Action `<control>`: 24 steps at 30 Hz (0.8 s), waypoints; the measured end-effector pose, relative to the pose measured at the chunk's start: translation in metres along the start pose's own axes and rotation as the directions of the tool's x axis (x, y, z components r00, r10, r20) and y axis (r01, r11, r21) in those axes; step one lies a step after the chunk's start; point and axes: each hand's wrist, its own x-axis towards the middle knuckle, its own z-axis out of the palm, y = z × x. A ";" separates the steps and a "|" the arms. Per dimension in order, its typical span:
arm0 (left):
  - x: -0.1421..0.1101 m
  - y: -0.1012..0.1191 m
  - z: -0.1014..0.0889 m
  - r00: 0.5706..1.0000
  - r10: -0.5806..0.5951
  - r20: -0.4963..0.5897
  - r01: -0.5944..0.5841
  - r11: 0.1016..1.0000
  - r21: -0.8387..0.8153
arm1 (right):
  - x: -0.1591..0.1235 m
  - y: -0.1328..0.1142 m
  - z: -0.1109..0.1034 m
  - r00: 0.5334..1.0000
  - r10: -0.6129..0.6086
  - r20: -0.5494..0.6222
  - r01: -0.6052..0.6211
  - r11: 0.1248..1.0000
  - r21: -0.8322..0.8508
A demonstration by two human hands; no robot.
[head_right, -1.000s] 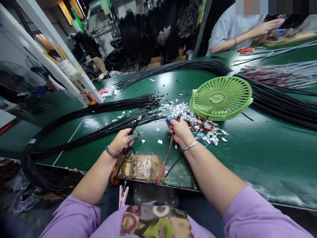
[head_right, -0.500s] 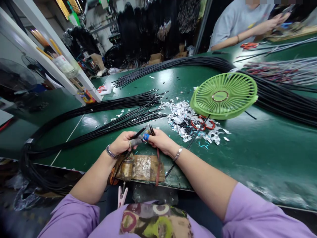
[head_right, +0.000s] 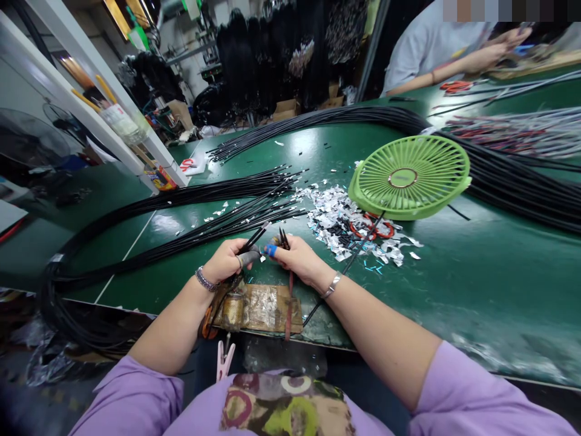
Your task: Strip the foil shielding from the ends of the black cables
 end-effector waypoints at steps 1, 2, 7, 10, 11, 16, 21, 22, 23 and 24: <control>0.000 0.000 0.000 1.000 0.010 -0.010 -0.009 1.000 0.022 | 0.000 0.000 0.000 0.997 -0.078 0.000 0.078 0.993 -0.087; 0.001 -0.001 0.001 1.000 0.016 -0.016 -0.015 0.999 0.041 | -0.001 0.000 0.001 0.987 -0.162 0.005 0.160 0.968 -0.193; 0.001 -0.001 0.001 1.000 0.007 0.015 -0.008 0.998 0.059 | 0.001 0.004 -0.001 0.918 -0.394 -0.043 0.284 0.729 -0.623; 0.000 0.001 0.000 1.000 0.018 0.015 -0.018 0.999 0.050 | 0.004 0.008 -0.005 0.920 -0.378 -0.103 0.228 0.729 -0.645; 0.000 0.001 0.000 1.000 0.023 0.008 -0.023 0.998 0.051 | 0.005 0.009 -0.007 0.929 -0.358 -0.095 0.227 0.753 -0.618; 0.000 0.001 0.000 1.000 0.030 0.010 -0.030 0.999 0.038 | 0.009 0.013 -0.008 0.963 -0.266 -0.032 0.219 0.850 -0.479; 0.000 -0.002 -0.001 1.000 0.024 -0.017 -0.024 1.000 0.007 | 0.011 0.014 -0.009 0.974 -0.212 -0.082 0.152 0.875 -0.460; 0.000 -0.002 -0.001 0.999 0.028 -0.016 -0.028 1.000 0.003 | 0.011 0.014 -0.009 0.974 -0.202 -0.099 0.141 0.891 -0.432; 0.000 -0.003 -0.001 0.999 0.033 -0.016 -0.033 0.999 0.002 | 0.011 0.013 -0.009 0.976 -0.188 -0.112 0.129 0.908 -0.398; 0.000 -0.003 -0.001 0.999 0.037 -0.016 -0.037 0.999 0.006 | 0.010 0.013 -0.008 0.979 -0.168 -0.118 0.115 0.926 -0.361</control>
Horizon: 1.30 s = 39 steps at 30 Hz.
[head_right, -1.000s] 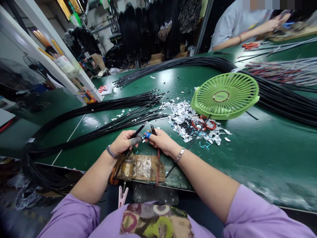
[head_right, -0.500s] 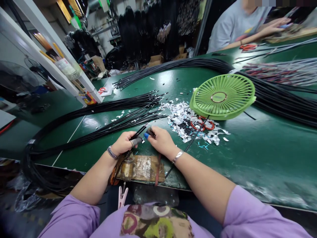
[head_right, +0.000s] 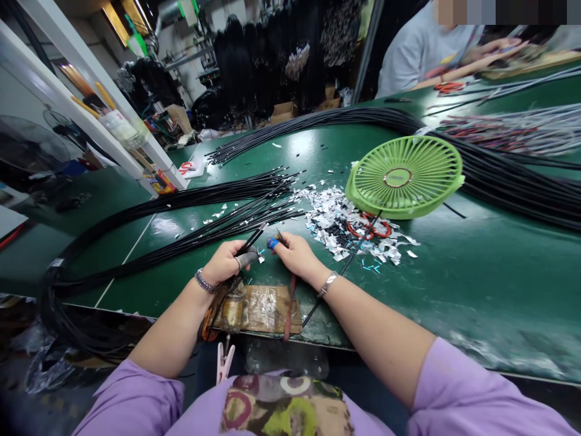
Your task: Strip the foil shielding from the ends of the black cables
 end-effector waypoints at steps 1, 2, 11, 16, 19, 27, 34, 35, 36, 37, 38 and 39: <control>0.000 0.000 0.000 1.000 0.002 0.000 -0.002 1.000 0.006 | -0.001 -0.001 0.001 1.000 0.026 0.014 -0.026 0.999 0.040; 0.000 0.001 0.000 1.000 0.003 0.001 -0.003 1.000 0.014 | -0.002 -0.002 0.002 0.997 0.059 0.040 -0.062 0.995 0.082; 0.001 0.002 0.001 1.000 -0.008 0.020 0.007 0.999 0.039 | -0.008 -0.012 0.001 0.975 -0.154 0.159 0.139 0.985 0.100; 0.001 -0.001 0.000 0.999 -0.018 -0.034 0.019 0.999 0.030 | -0.007 -0.010 -0.007 0.967 -0.244 0.069 0.249 0.967 -0.063; 0.002 -0.002 0.000 0.998 -0.020 -0.051 0.021 0.999 0.036 | -0.004 -0.007 -0.008 0.986 -0.164 -0.003 0.163 0.984 -0.073; 0.002 -0.002 0.001 1.000 -0.010 0.004 0.010 1.000 0.024 | -0.001 -0.003 -0.001 0.992 -0.078 0.095 0.078 0.997 -0.001; 0.002 0.001 0.001 1.000 -0.026 -0.006 0.027 0.998 0.055 | -0.010 -0.012 0.001 0.952 -0.286 0.107 0.305 0.912 -0.275; 0.002 0.001 0.001 0.999 -0.035 -0.024 0.036 0.998 0.051 | -0.010 -0.013 0.000 0.945 -0.300 0.127 0.325 0.898 -0.298; 0.002 0.002 0.001 0.998 -0.045 -0.040 0.047 0.998 0.045 | -0.011 -0.014 -0.001 0.944 -0.301 0.137 0.329 0.890 -0.317; 0.001 0.002 0.001 0.997 -0.055 -0.054 0.057 0.998 0.035 | -0.010 -0.014 -0.002 0.948 -0.291 0.131 0.319 0.887 -0.333; 0.001 0.001 0.001 0.996 -0.062 -0.061 0.064 0.998 0.023 | -0.010 -0.013 -0.003 0.955 -0.277 0.109 0.298 0.890 -0.344; 0.001 0.001 0.000 0.996 -0.064 -0.064 0.065 0.998 0.013 | -0.009 -0.013 -0.004 0.962 -0.262 0.079 0.273 0.898 -0.345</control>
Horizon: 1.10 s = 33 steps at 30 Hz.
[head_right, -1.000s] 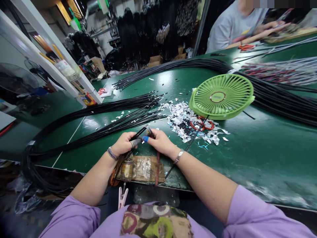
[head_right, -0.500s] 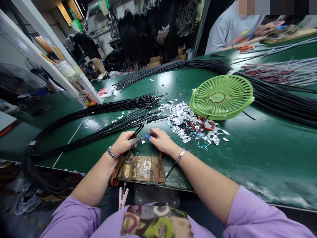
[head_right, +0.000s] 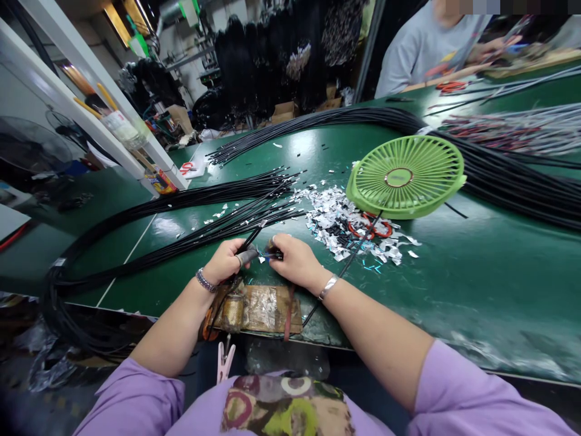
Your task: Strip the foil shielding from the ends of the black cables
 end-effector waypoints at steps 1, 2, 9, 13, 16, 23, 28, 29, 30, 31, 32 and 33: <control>0.000 0.000 0.000 1.000 0.003 0.001 -0.003 1.000 -0.009 | 0.001 0.001 0.000 1.000 0.023 -0.021 -0.023 1.000 0.014; 0.000 -0.001 0.000 1.000 0.009 0.002 -0.009 1.000 -0.016 | 0.001 0.001 0.000 0.999 0.040 -0.033 -0.039 0.998 0.039; 0.000 0.001 0.000 0.997 -0.023 0.080 0.028 0.997 -0.067 | 0.004 0.000 0.003 0.985 0.136 0.106 -0.165 0.922 0.350; -0.002 0.002 -0.001 0.985 -0.054 0.164 0.085 0.979 -0.187 | 0.003 -0.004 0.010 0.907 0.224 0.356 -0.412 0.641 0.648; -0.002 0.000 -0.002 0.986 -0.066 0.154 0.101 0.968 -0.230 | 0.003 -0.006 0.013 0.873 0.268 0.407 -0.486 0.529 0.695; 0.001 -0.003 -0.001 0.990 -0.094 0.108 0.114 0.973 -0.199 | 0.002 -0.005 0.007 0.972 0.185 0.148 -0.234 0.843 0.484; 0.000 0.001 -0.001 0.988 -0.080 0.131 0.104 0.976 -0.190 | 0.002 -0.004 0.003 0.982 0.143 0.124 -0.185 0.865 0.466; -0.001 0.002 -0.002 0.986 -0.079 0.144 0.106 0.976 -0.190 | 0.002 -0.004 0.002 0.974 0.148 0.169 -0.214 0.843 0.494; -0.001 0.003 -0.002 0.984 -0.080 0.160 0.110 0.976 -0.190 | 0.002 -0.004 0.001 0.961 0.158 0.225 -0.256 0.814 0.522; -0.002 0.004 -0.003 0.981 -0.080 0.179 0.114 0.975 -0.188 | 0.002 -0.004 0.000 0.944 0.167 0.285 -0.303 0.781 0.546; -0.002 0.005 -0.003 0.977 -0.079 0.197 0.117 0.975 -0.187 | 0.001 -0.003 0.000 0.925 0.172 0.338 -0.346 0.751 0.563; -0.002 0.005 -0.004 0.974 -0.076 0.212 0.117 0.975 -0.187 | 0.001 -0.003 -0.001 0.909 0.174 0.378 -0.377 0.727 0.574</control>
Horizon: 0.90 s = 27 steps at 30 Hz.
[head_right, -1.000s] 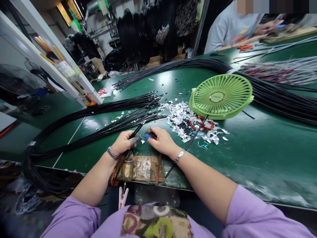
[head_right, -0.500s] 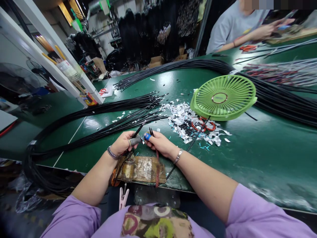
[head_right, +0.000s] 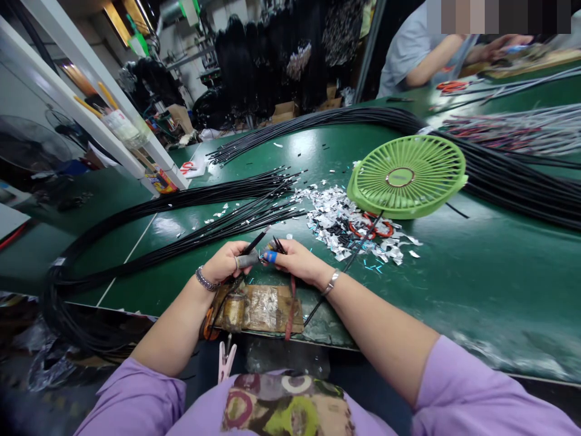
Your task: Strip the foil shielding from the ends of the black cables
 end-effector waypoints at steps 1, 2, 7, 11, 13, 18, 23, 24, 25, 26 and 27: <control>0.000 0.000 0.000 1.000 0.000 0.009 0.000 1.000 0.000 | 0.000 0.000 0.000 1.000 0.012 0.013 -0.012 1.000 0.013; 0.000 0.000 0.000 1.000 0.001 0.011 -0.001 1.000 0.002 | 0.001 0.001 0.000 1.000 0.006 0.007 -0.006 1.000 0.006; 0.002 -0.004 0.001 0.997 0.003 -0.071 0.005 0.994 0.114 | 0.005 0.008 -0.001 0.974 -0.177 -0.144 0.132 0.953 -0.272; 0.005 -0.006 0.004 0.986 0.112 -0.121 -0.064 0.936 0.346 | 0.004 0.010 0.002 0.956 -0.223 -0.191 0.078 0.819 -0.569; 0.006 -0.006 0.005 0.976 0.168 -0.135 -0.094 0.894 0.437 | 0.003 0.008 0.006 0.938 -0.265 -0.222 0.043 0.727 -0.685; 0.003 -0.003 0.010 0.977 0.123 -0.176 -0.060 0.944 0.326 | 0.008 0.005 0.004 0.931 -0.205 -0.301 0.063 0.904 -0.422; -0.001 0.000 0.007 0.975 0.012 -0.222 0.011 0.995 0.102 | 0.015 0.010 -0.031 0.832 0.106 -0.544 0.007 0.979 0.202; -0.002 0.000 0.006 0.972 0.001 -0.236 0.014 0.998 0.064 | 0.015 0.010 -0.036 0.796 0.121 -0.594 0.035 0.969 0.244; -0.002 0.001 0.005 0.969 -0.006 -0.246 0.014 0.999 0.033 | 0.015 0.009 -0.038 0.777 0.116 -0.619 0.054 0.967 0.249; -0.002 0.001 0.004 0.968 -0.008 -0.249 0.012 1.000 0.012 | 0.014 0.009 -0.038 0.781 0.098 -0.616 0.062 0.971 0.232; -0.002 0.001 0.004 0.969 -0.009 -0.245 0.009 1.000 -0.001 | 0.012 0.008 -0.034 0.801 0.072 -0.595 0.064 0.977 0.205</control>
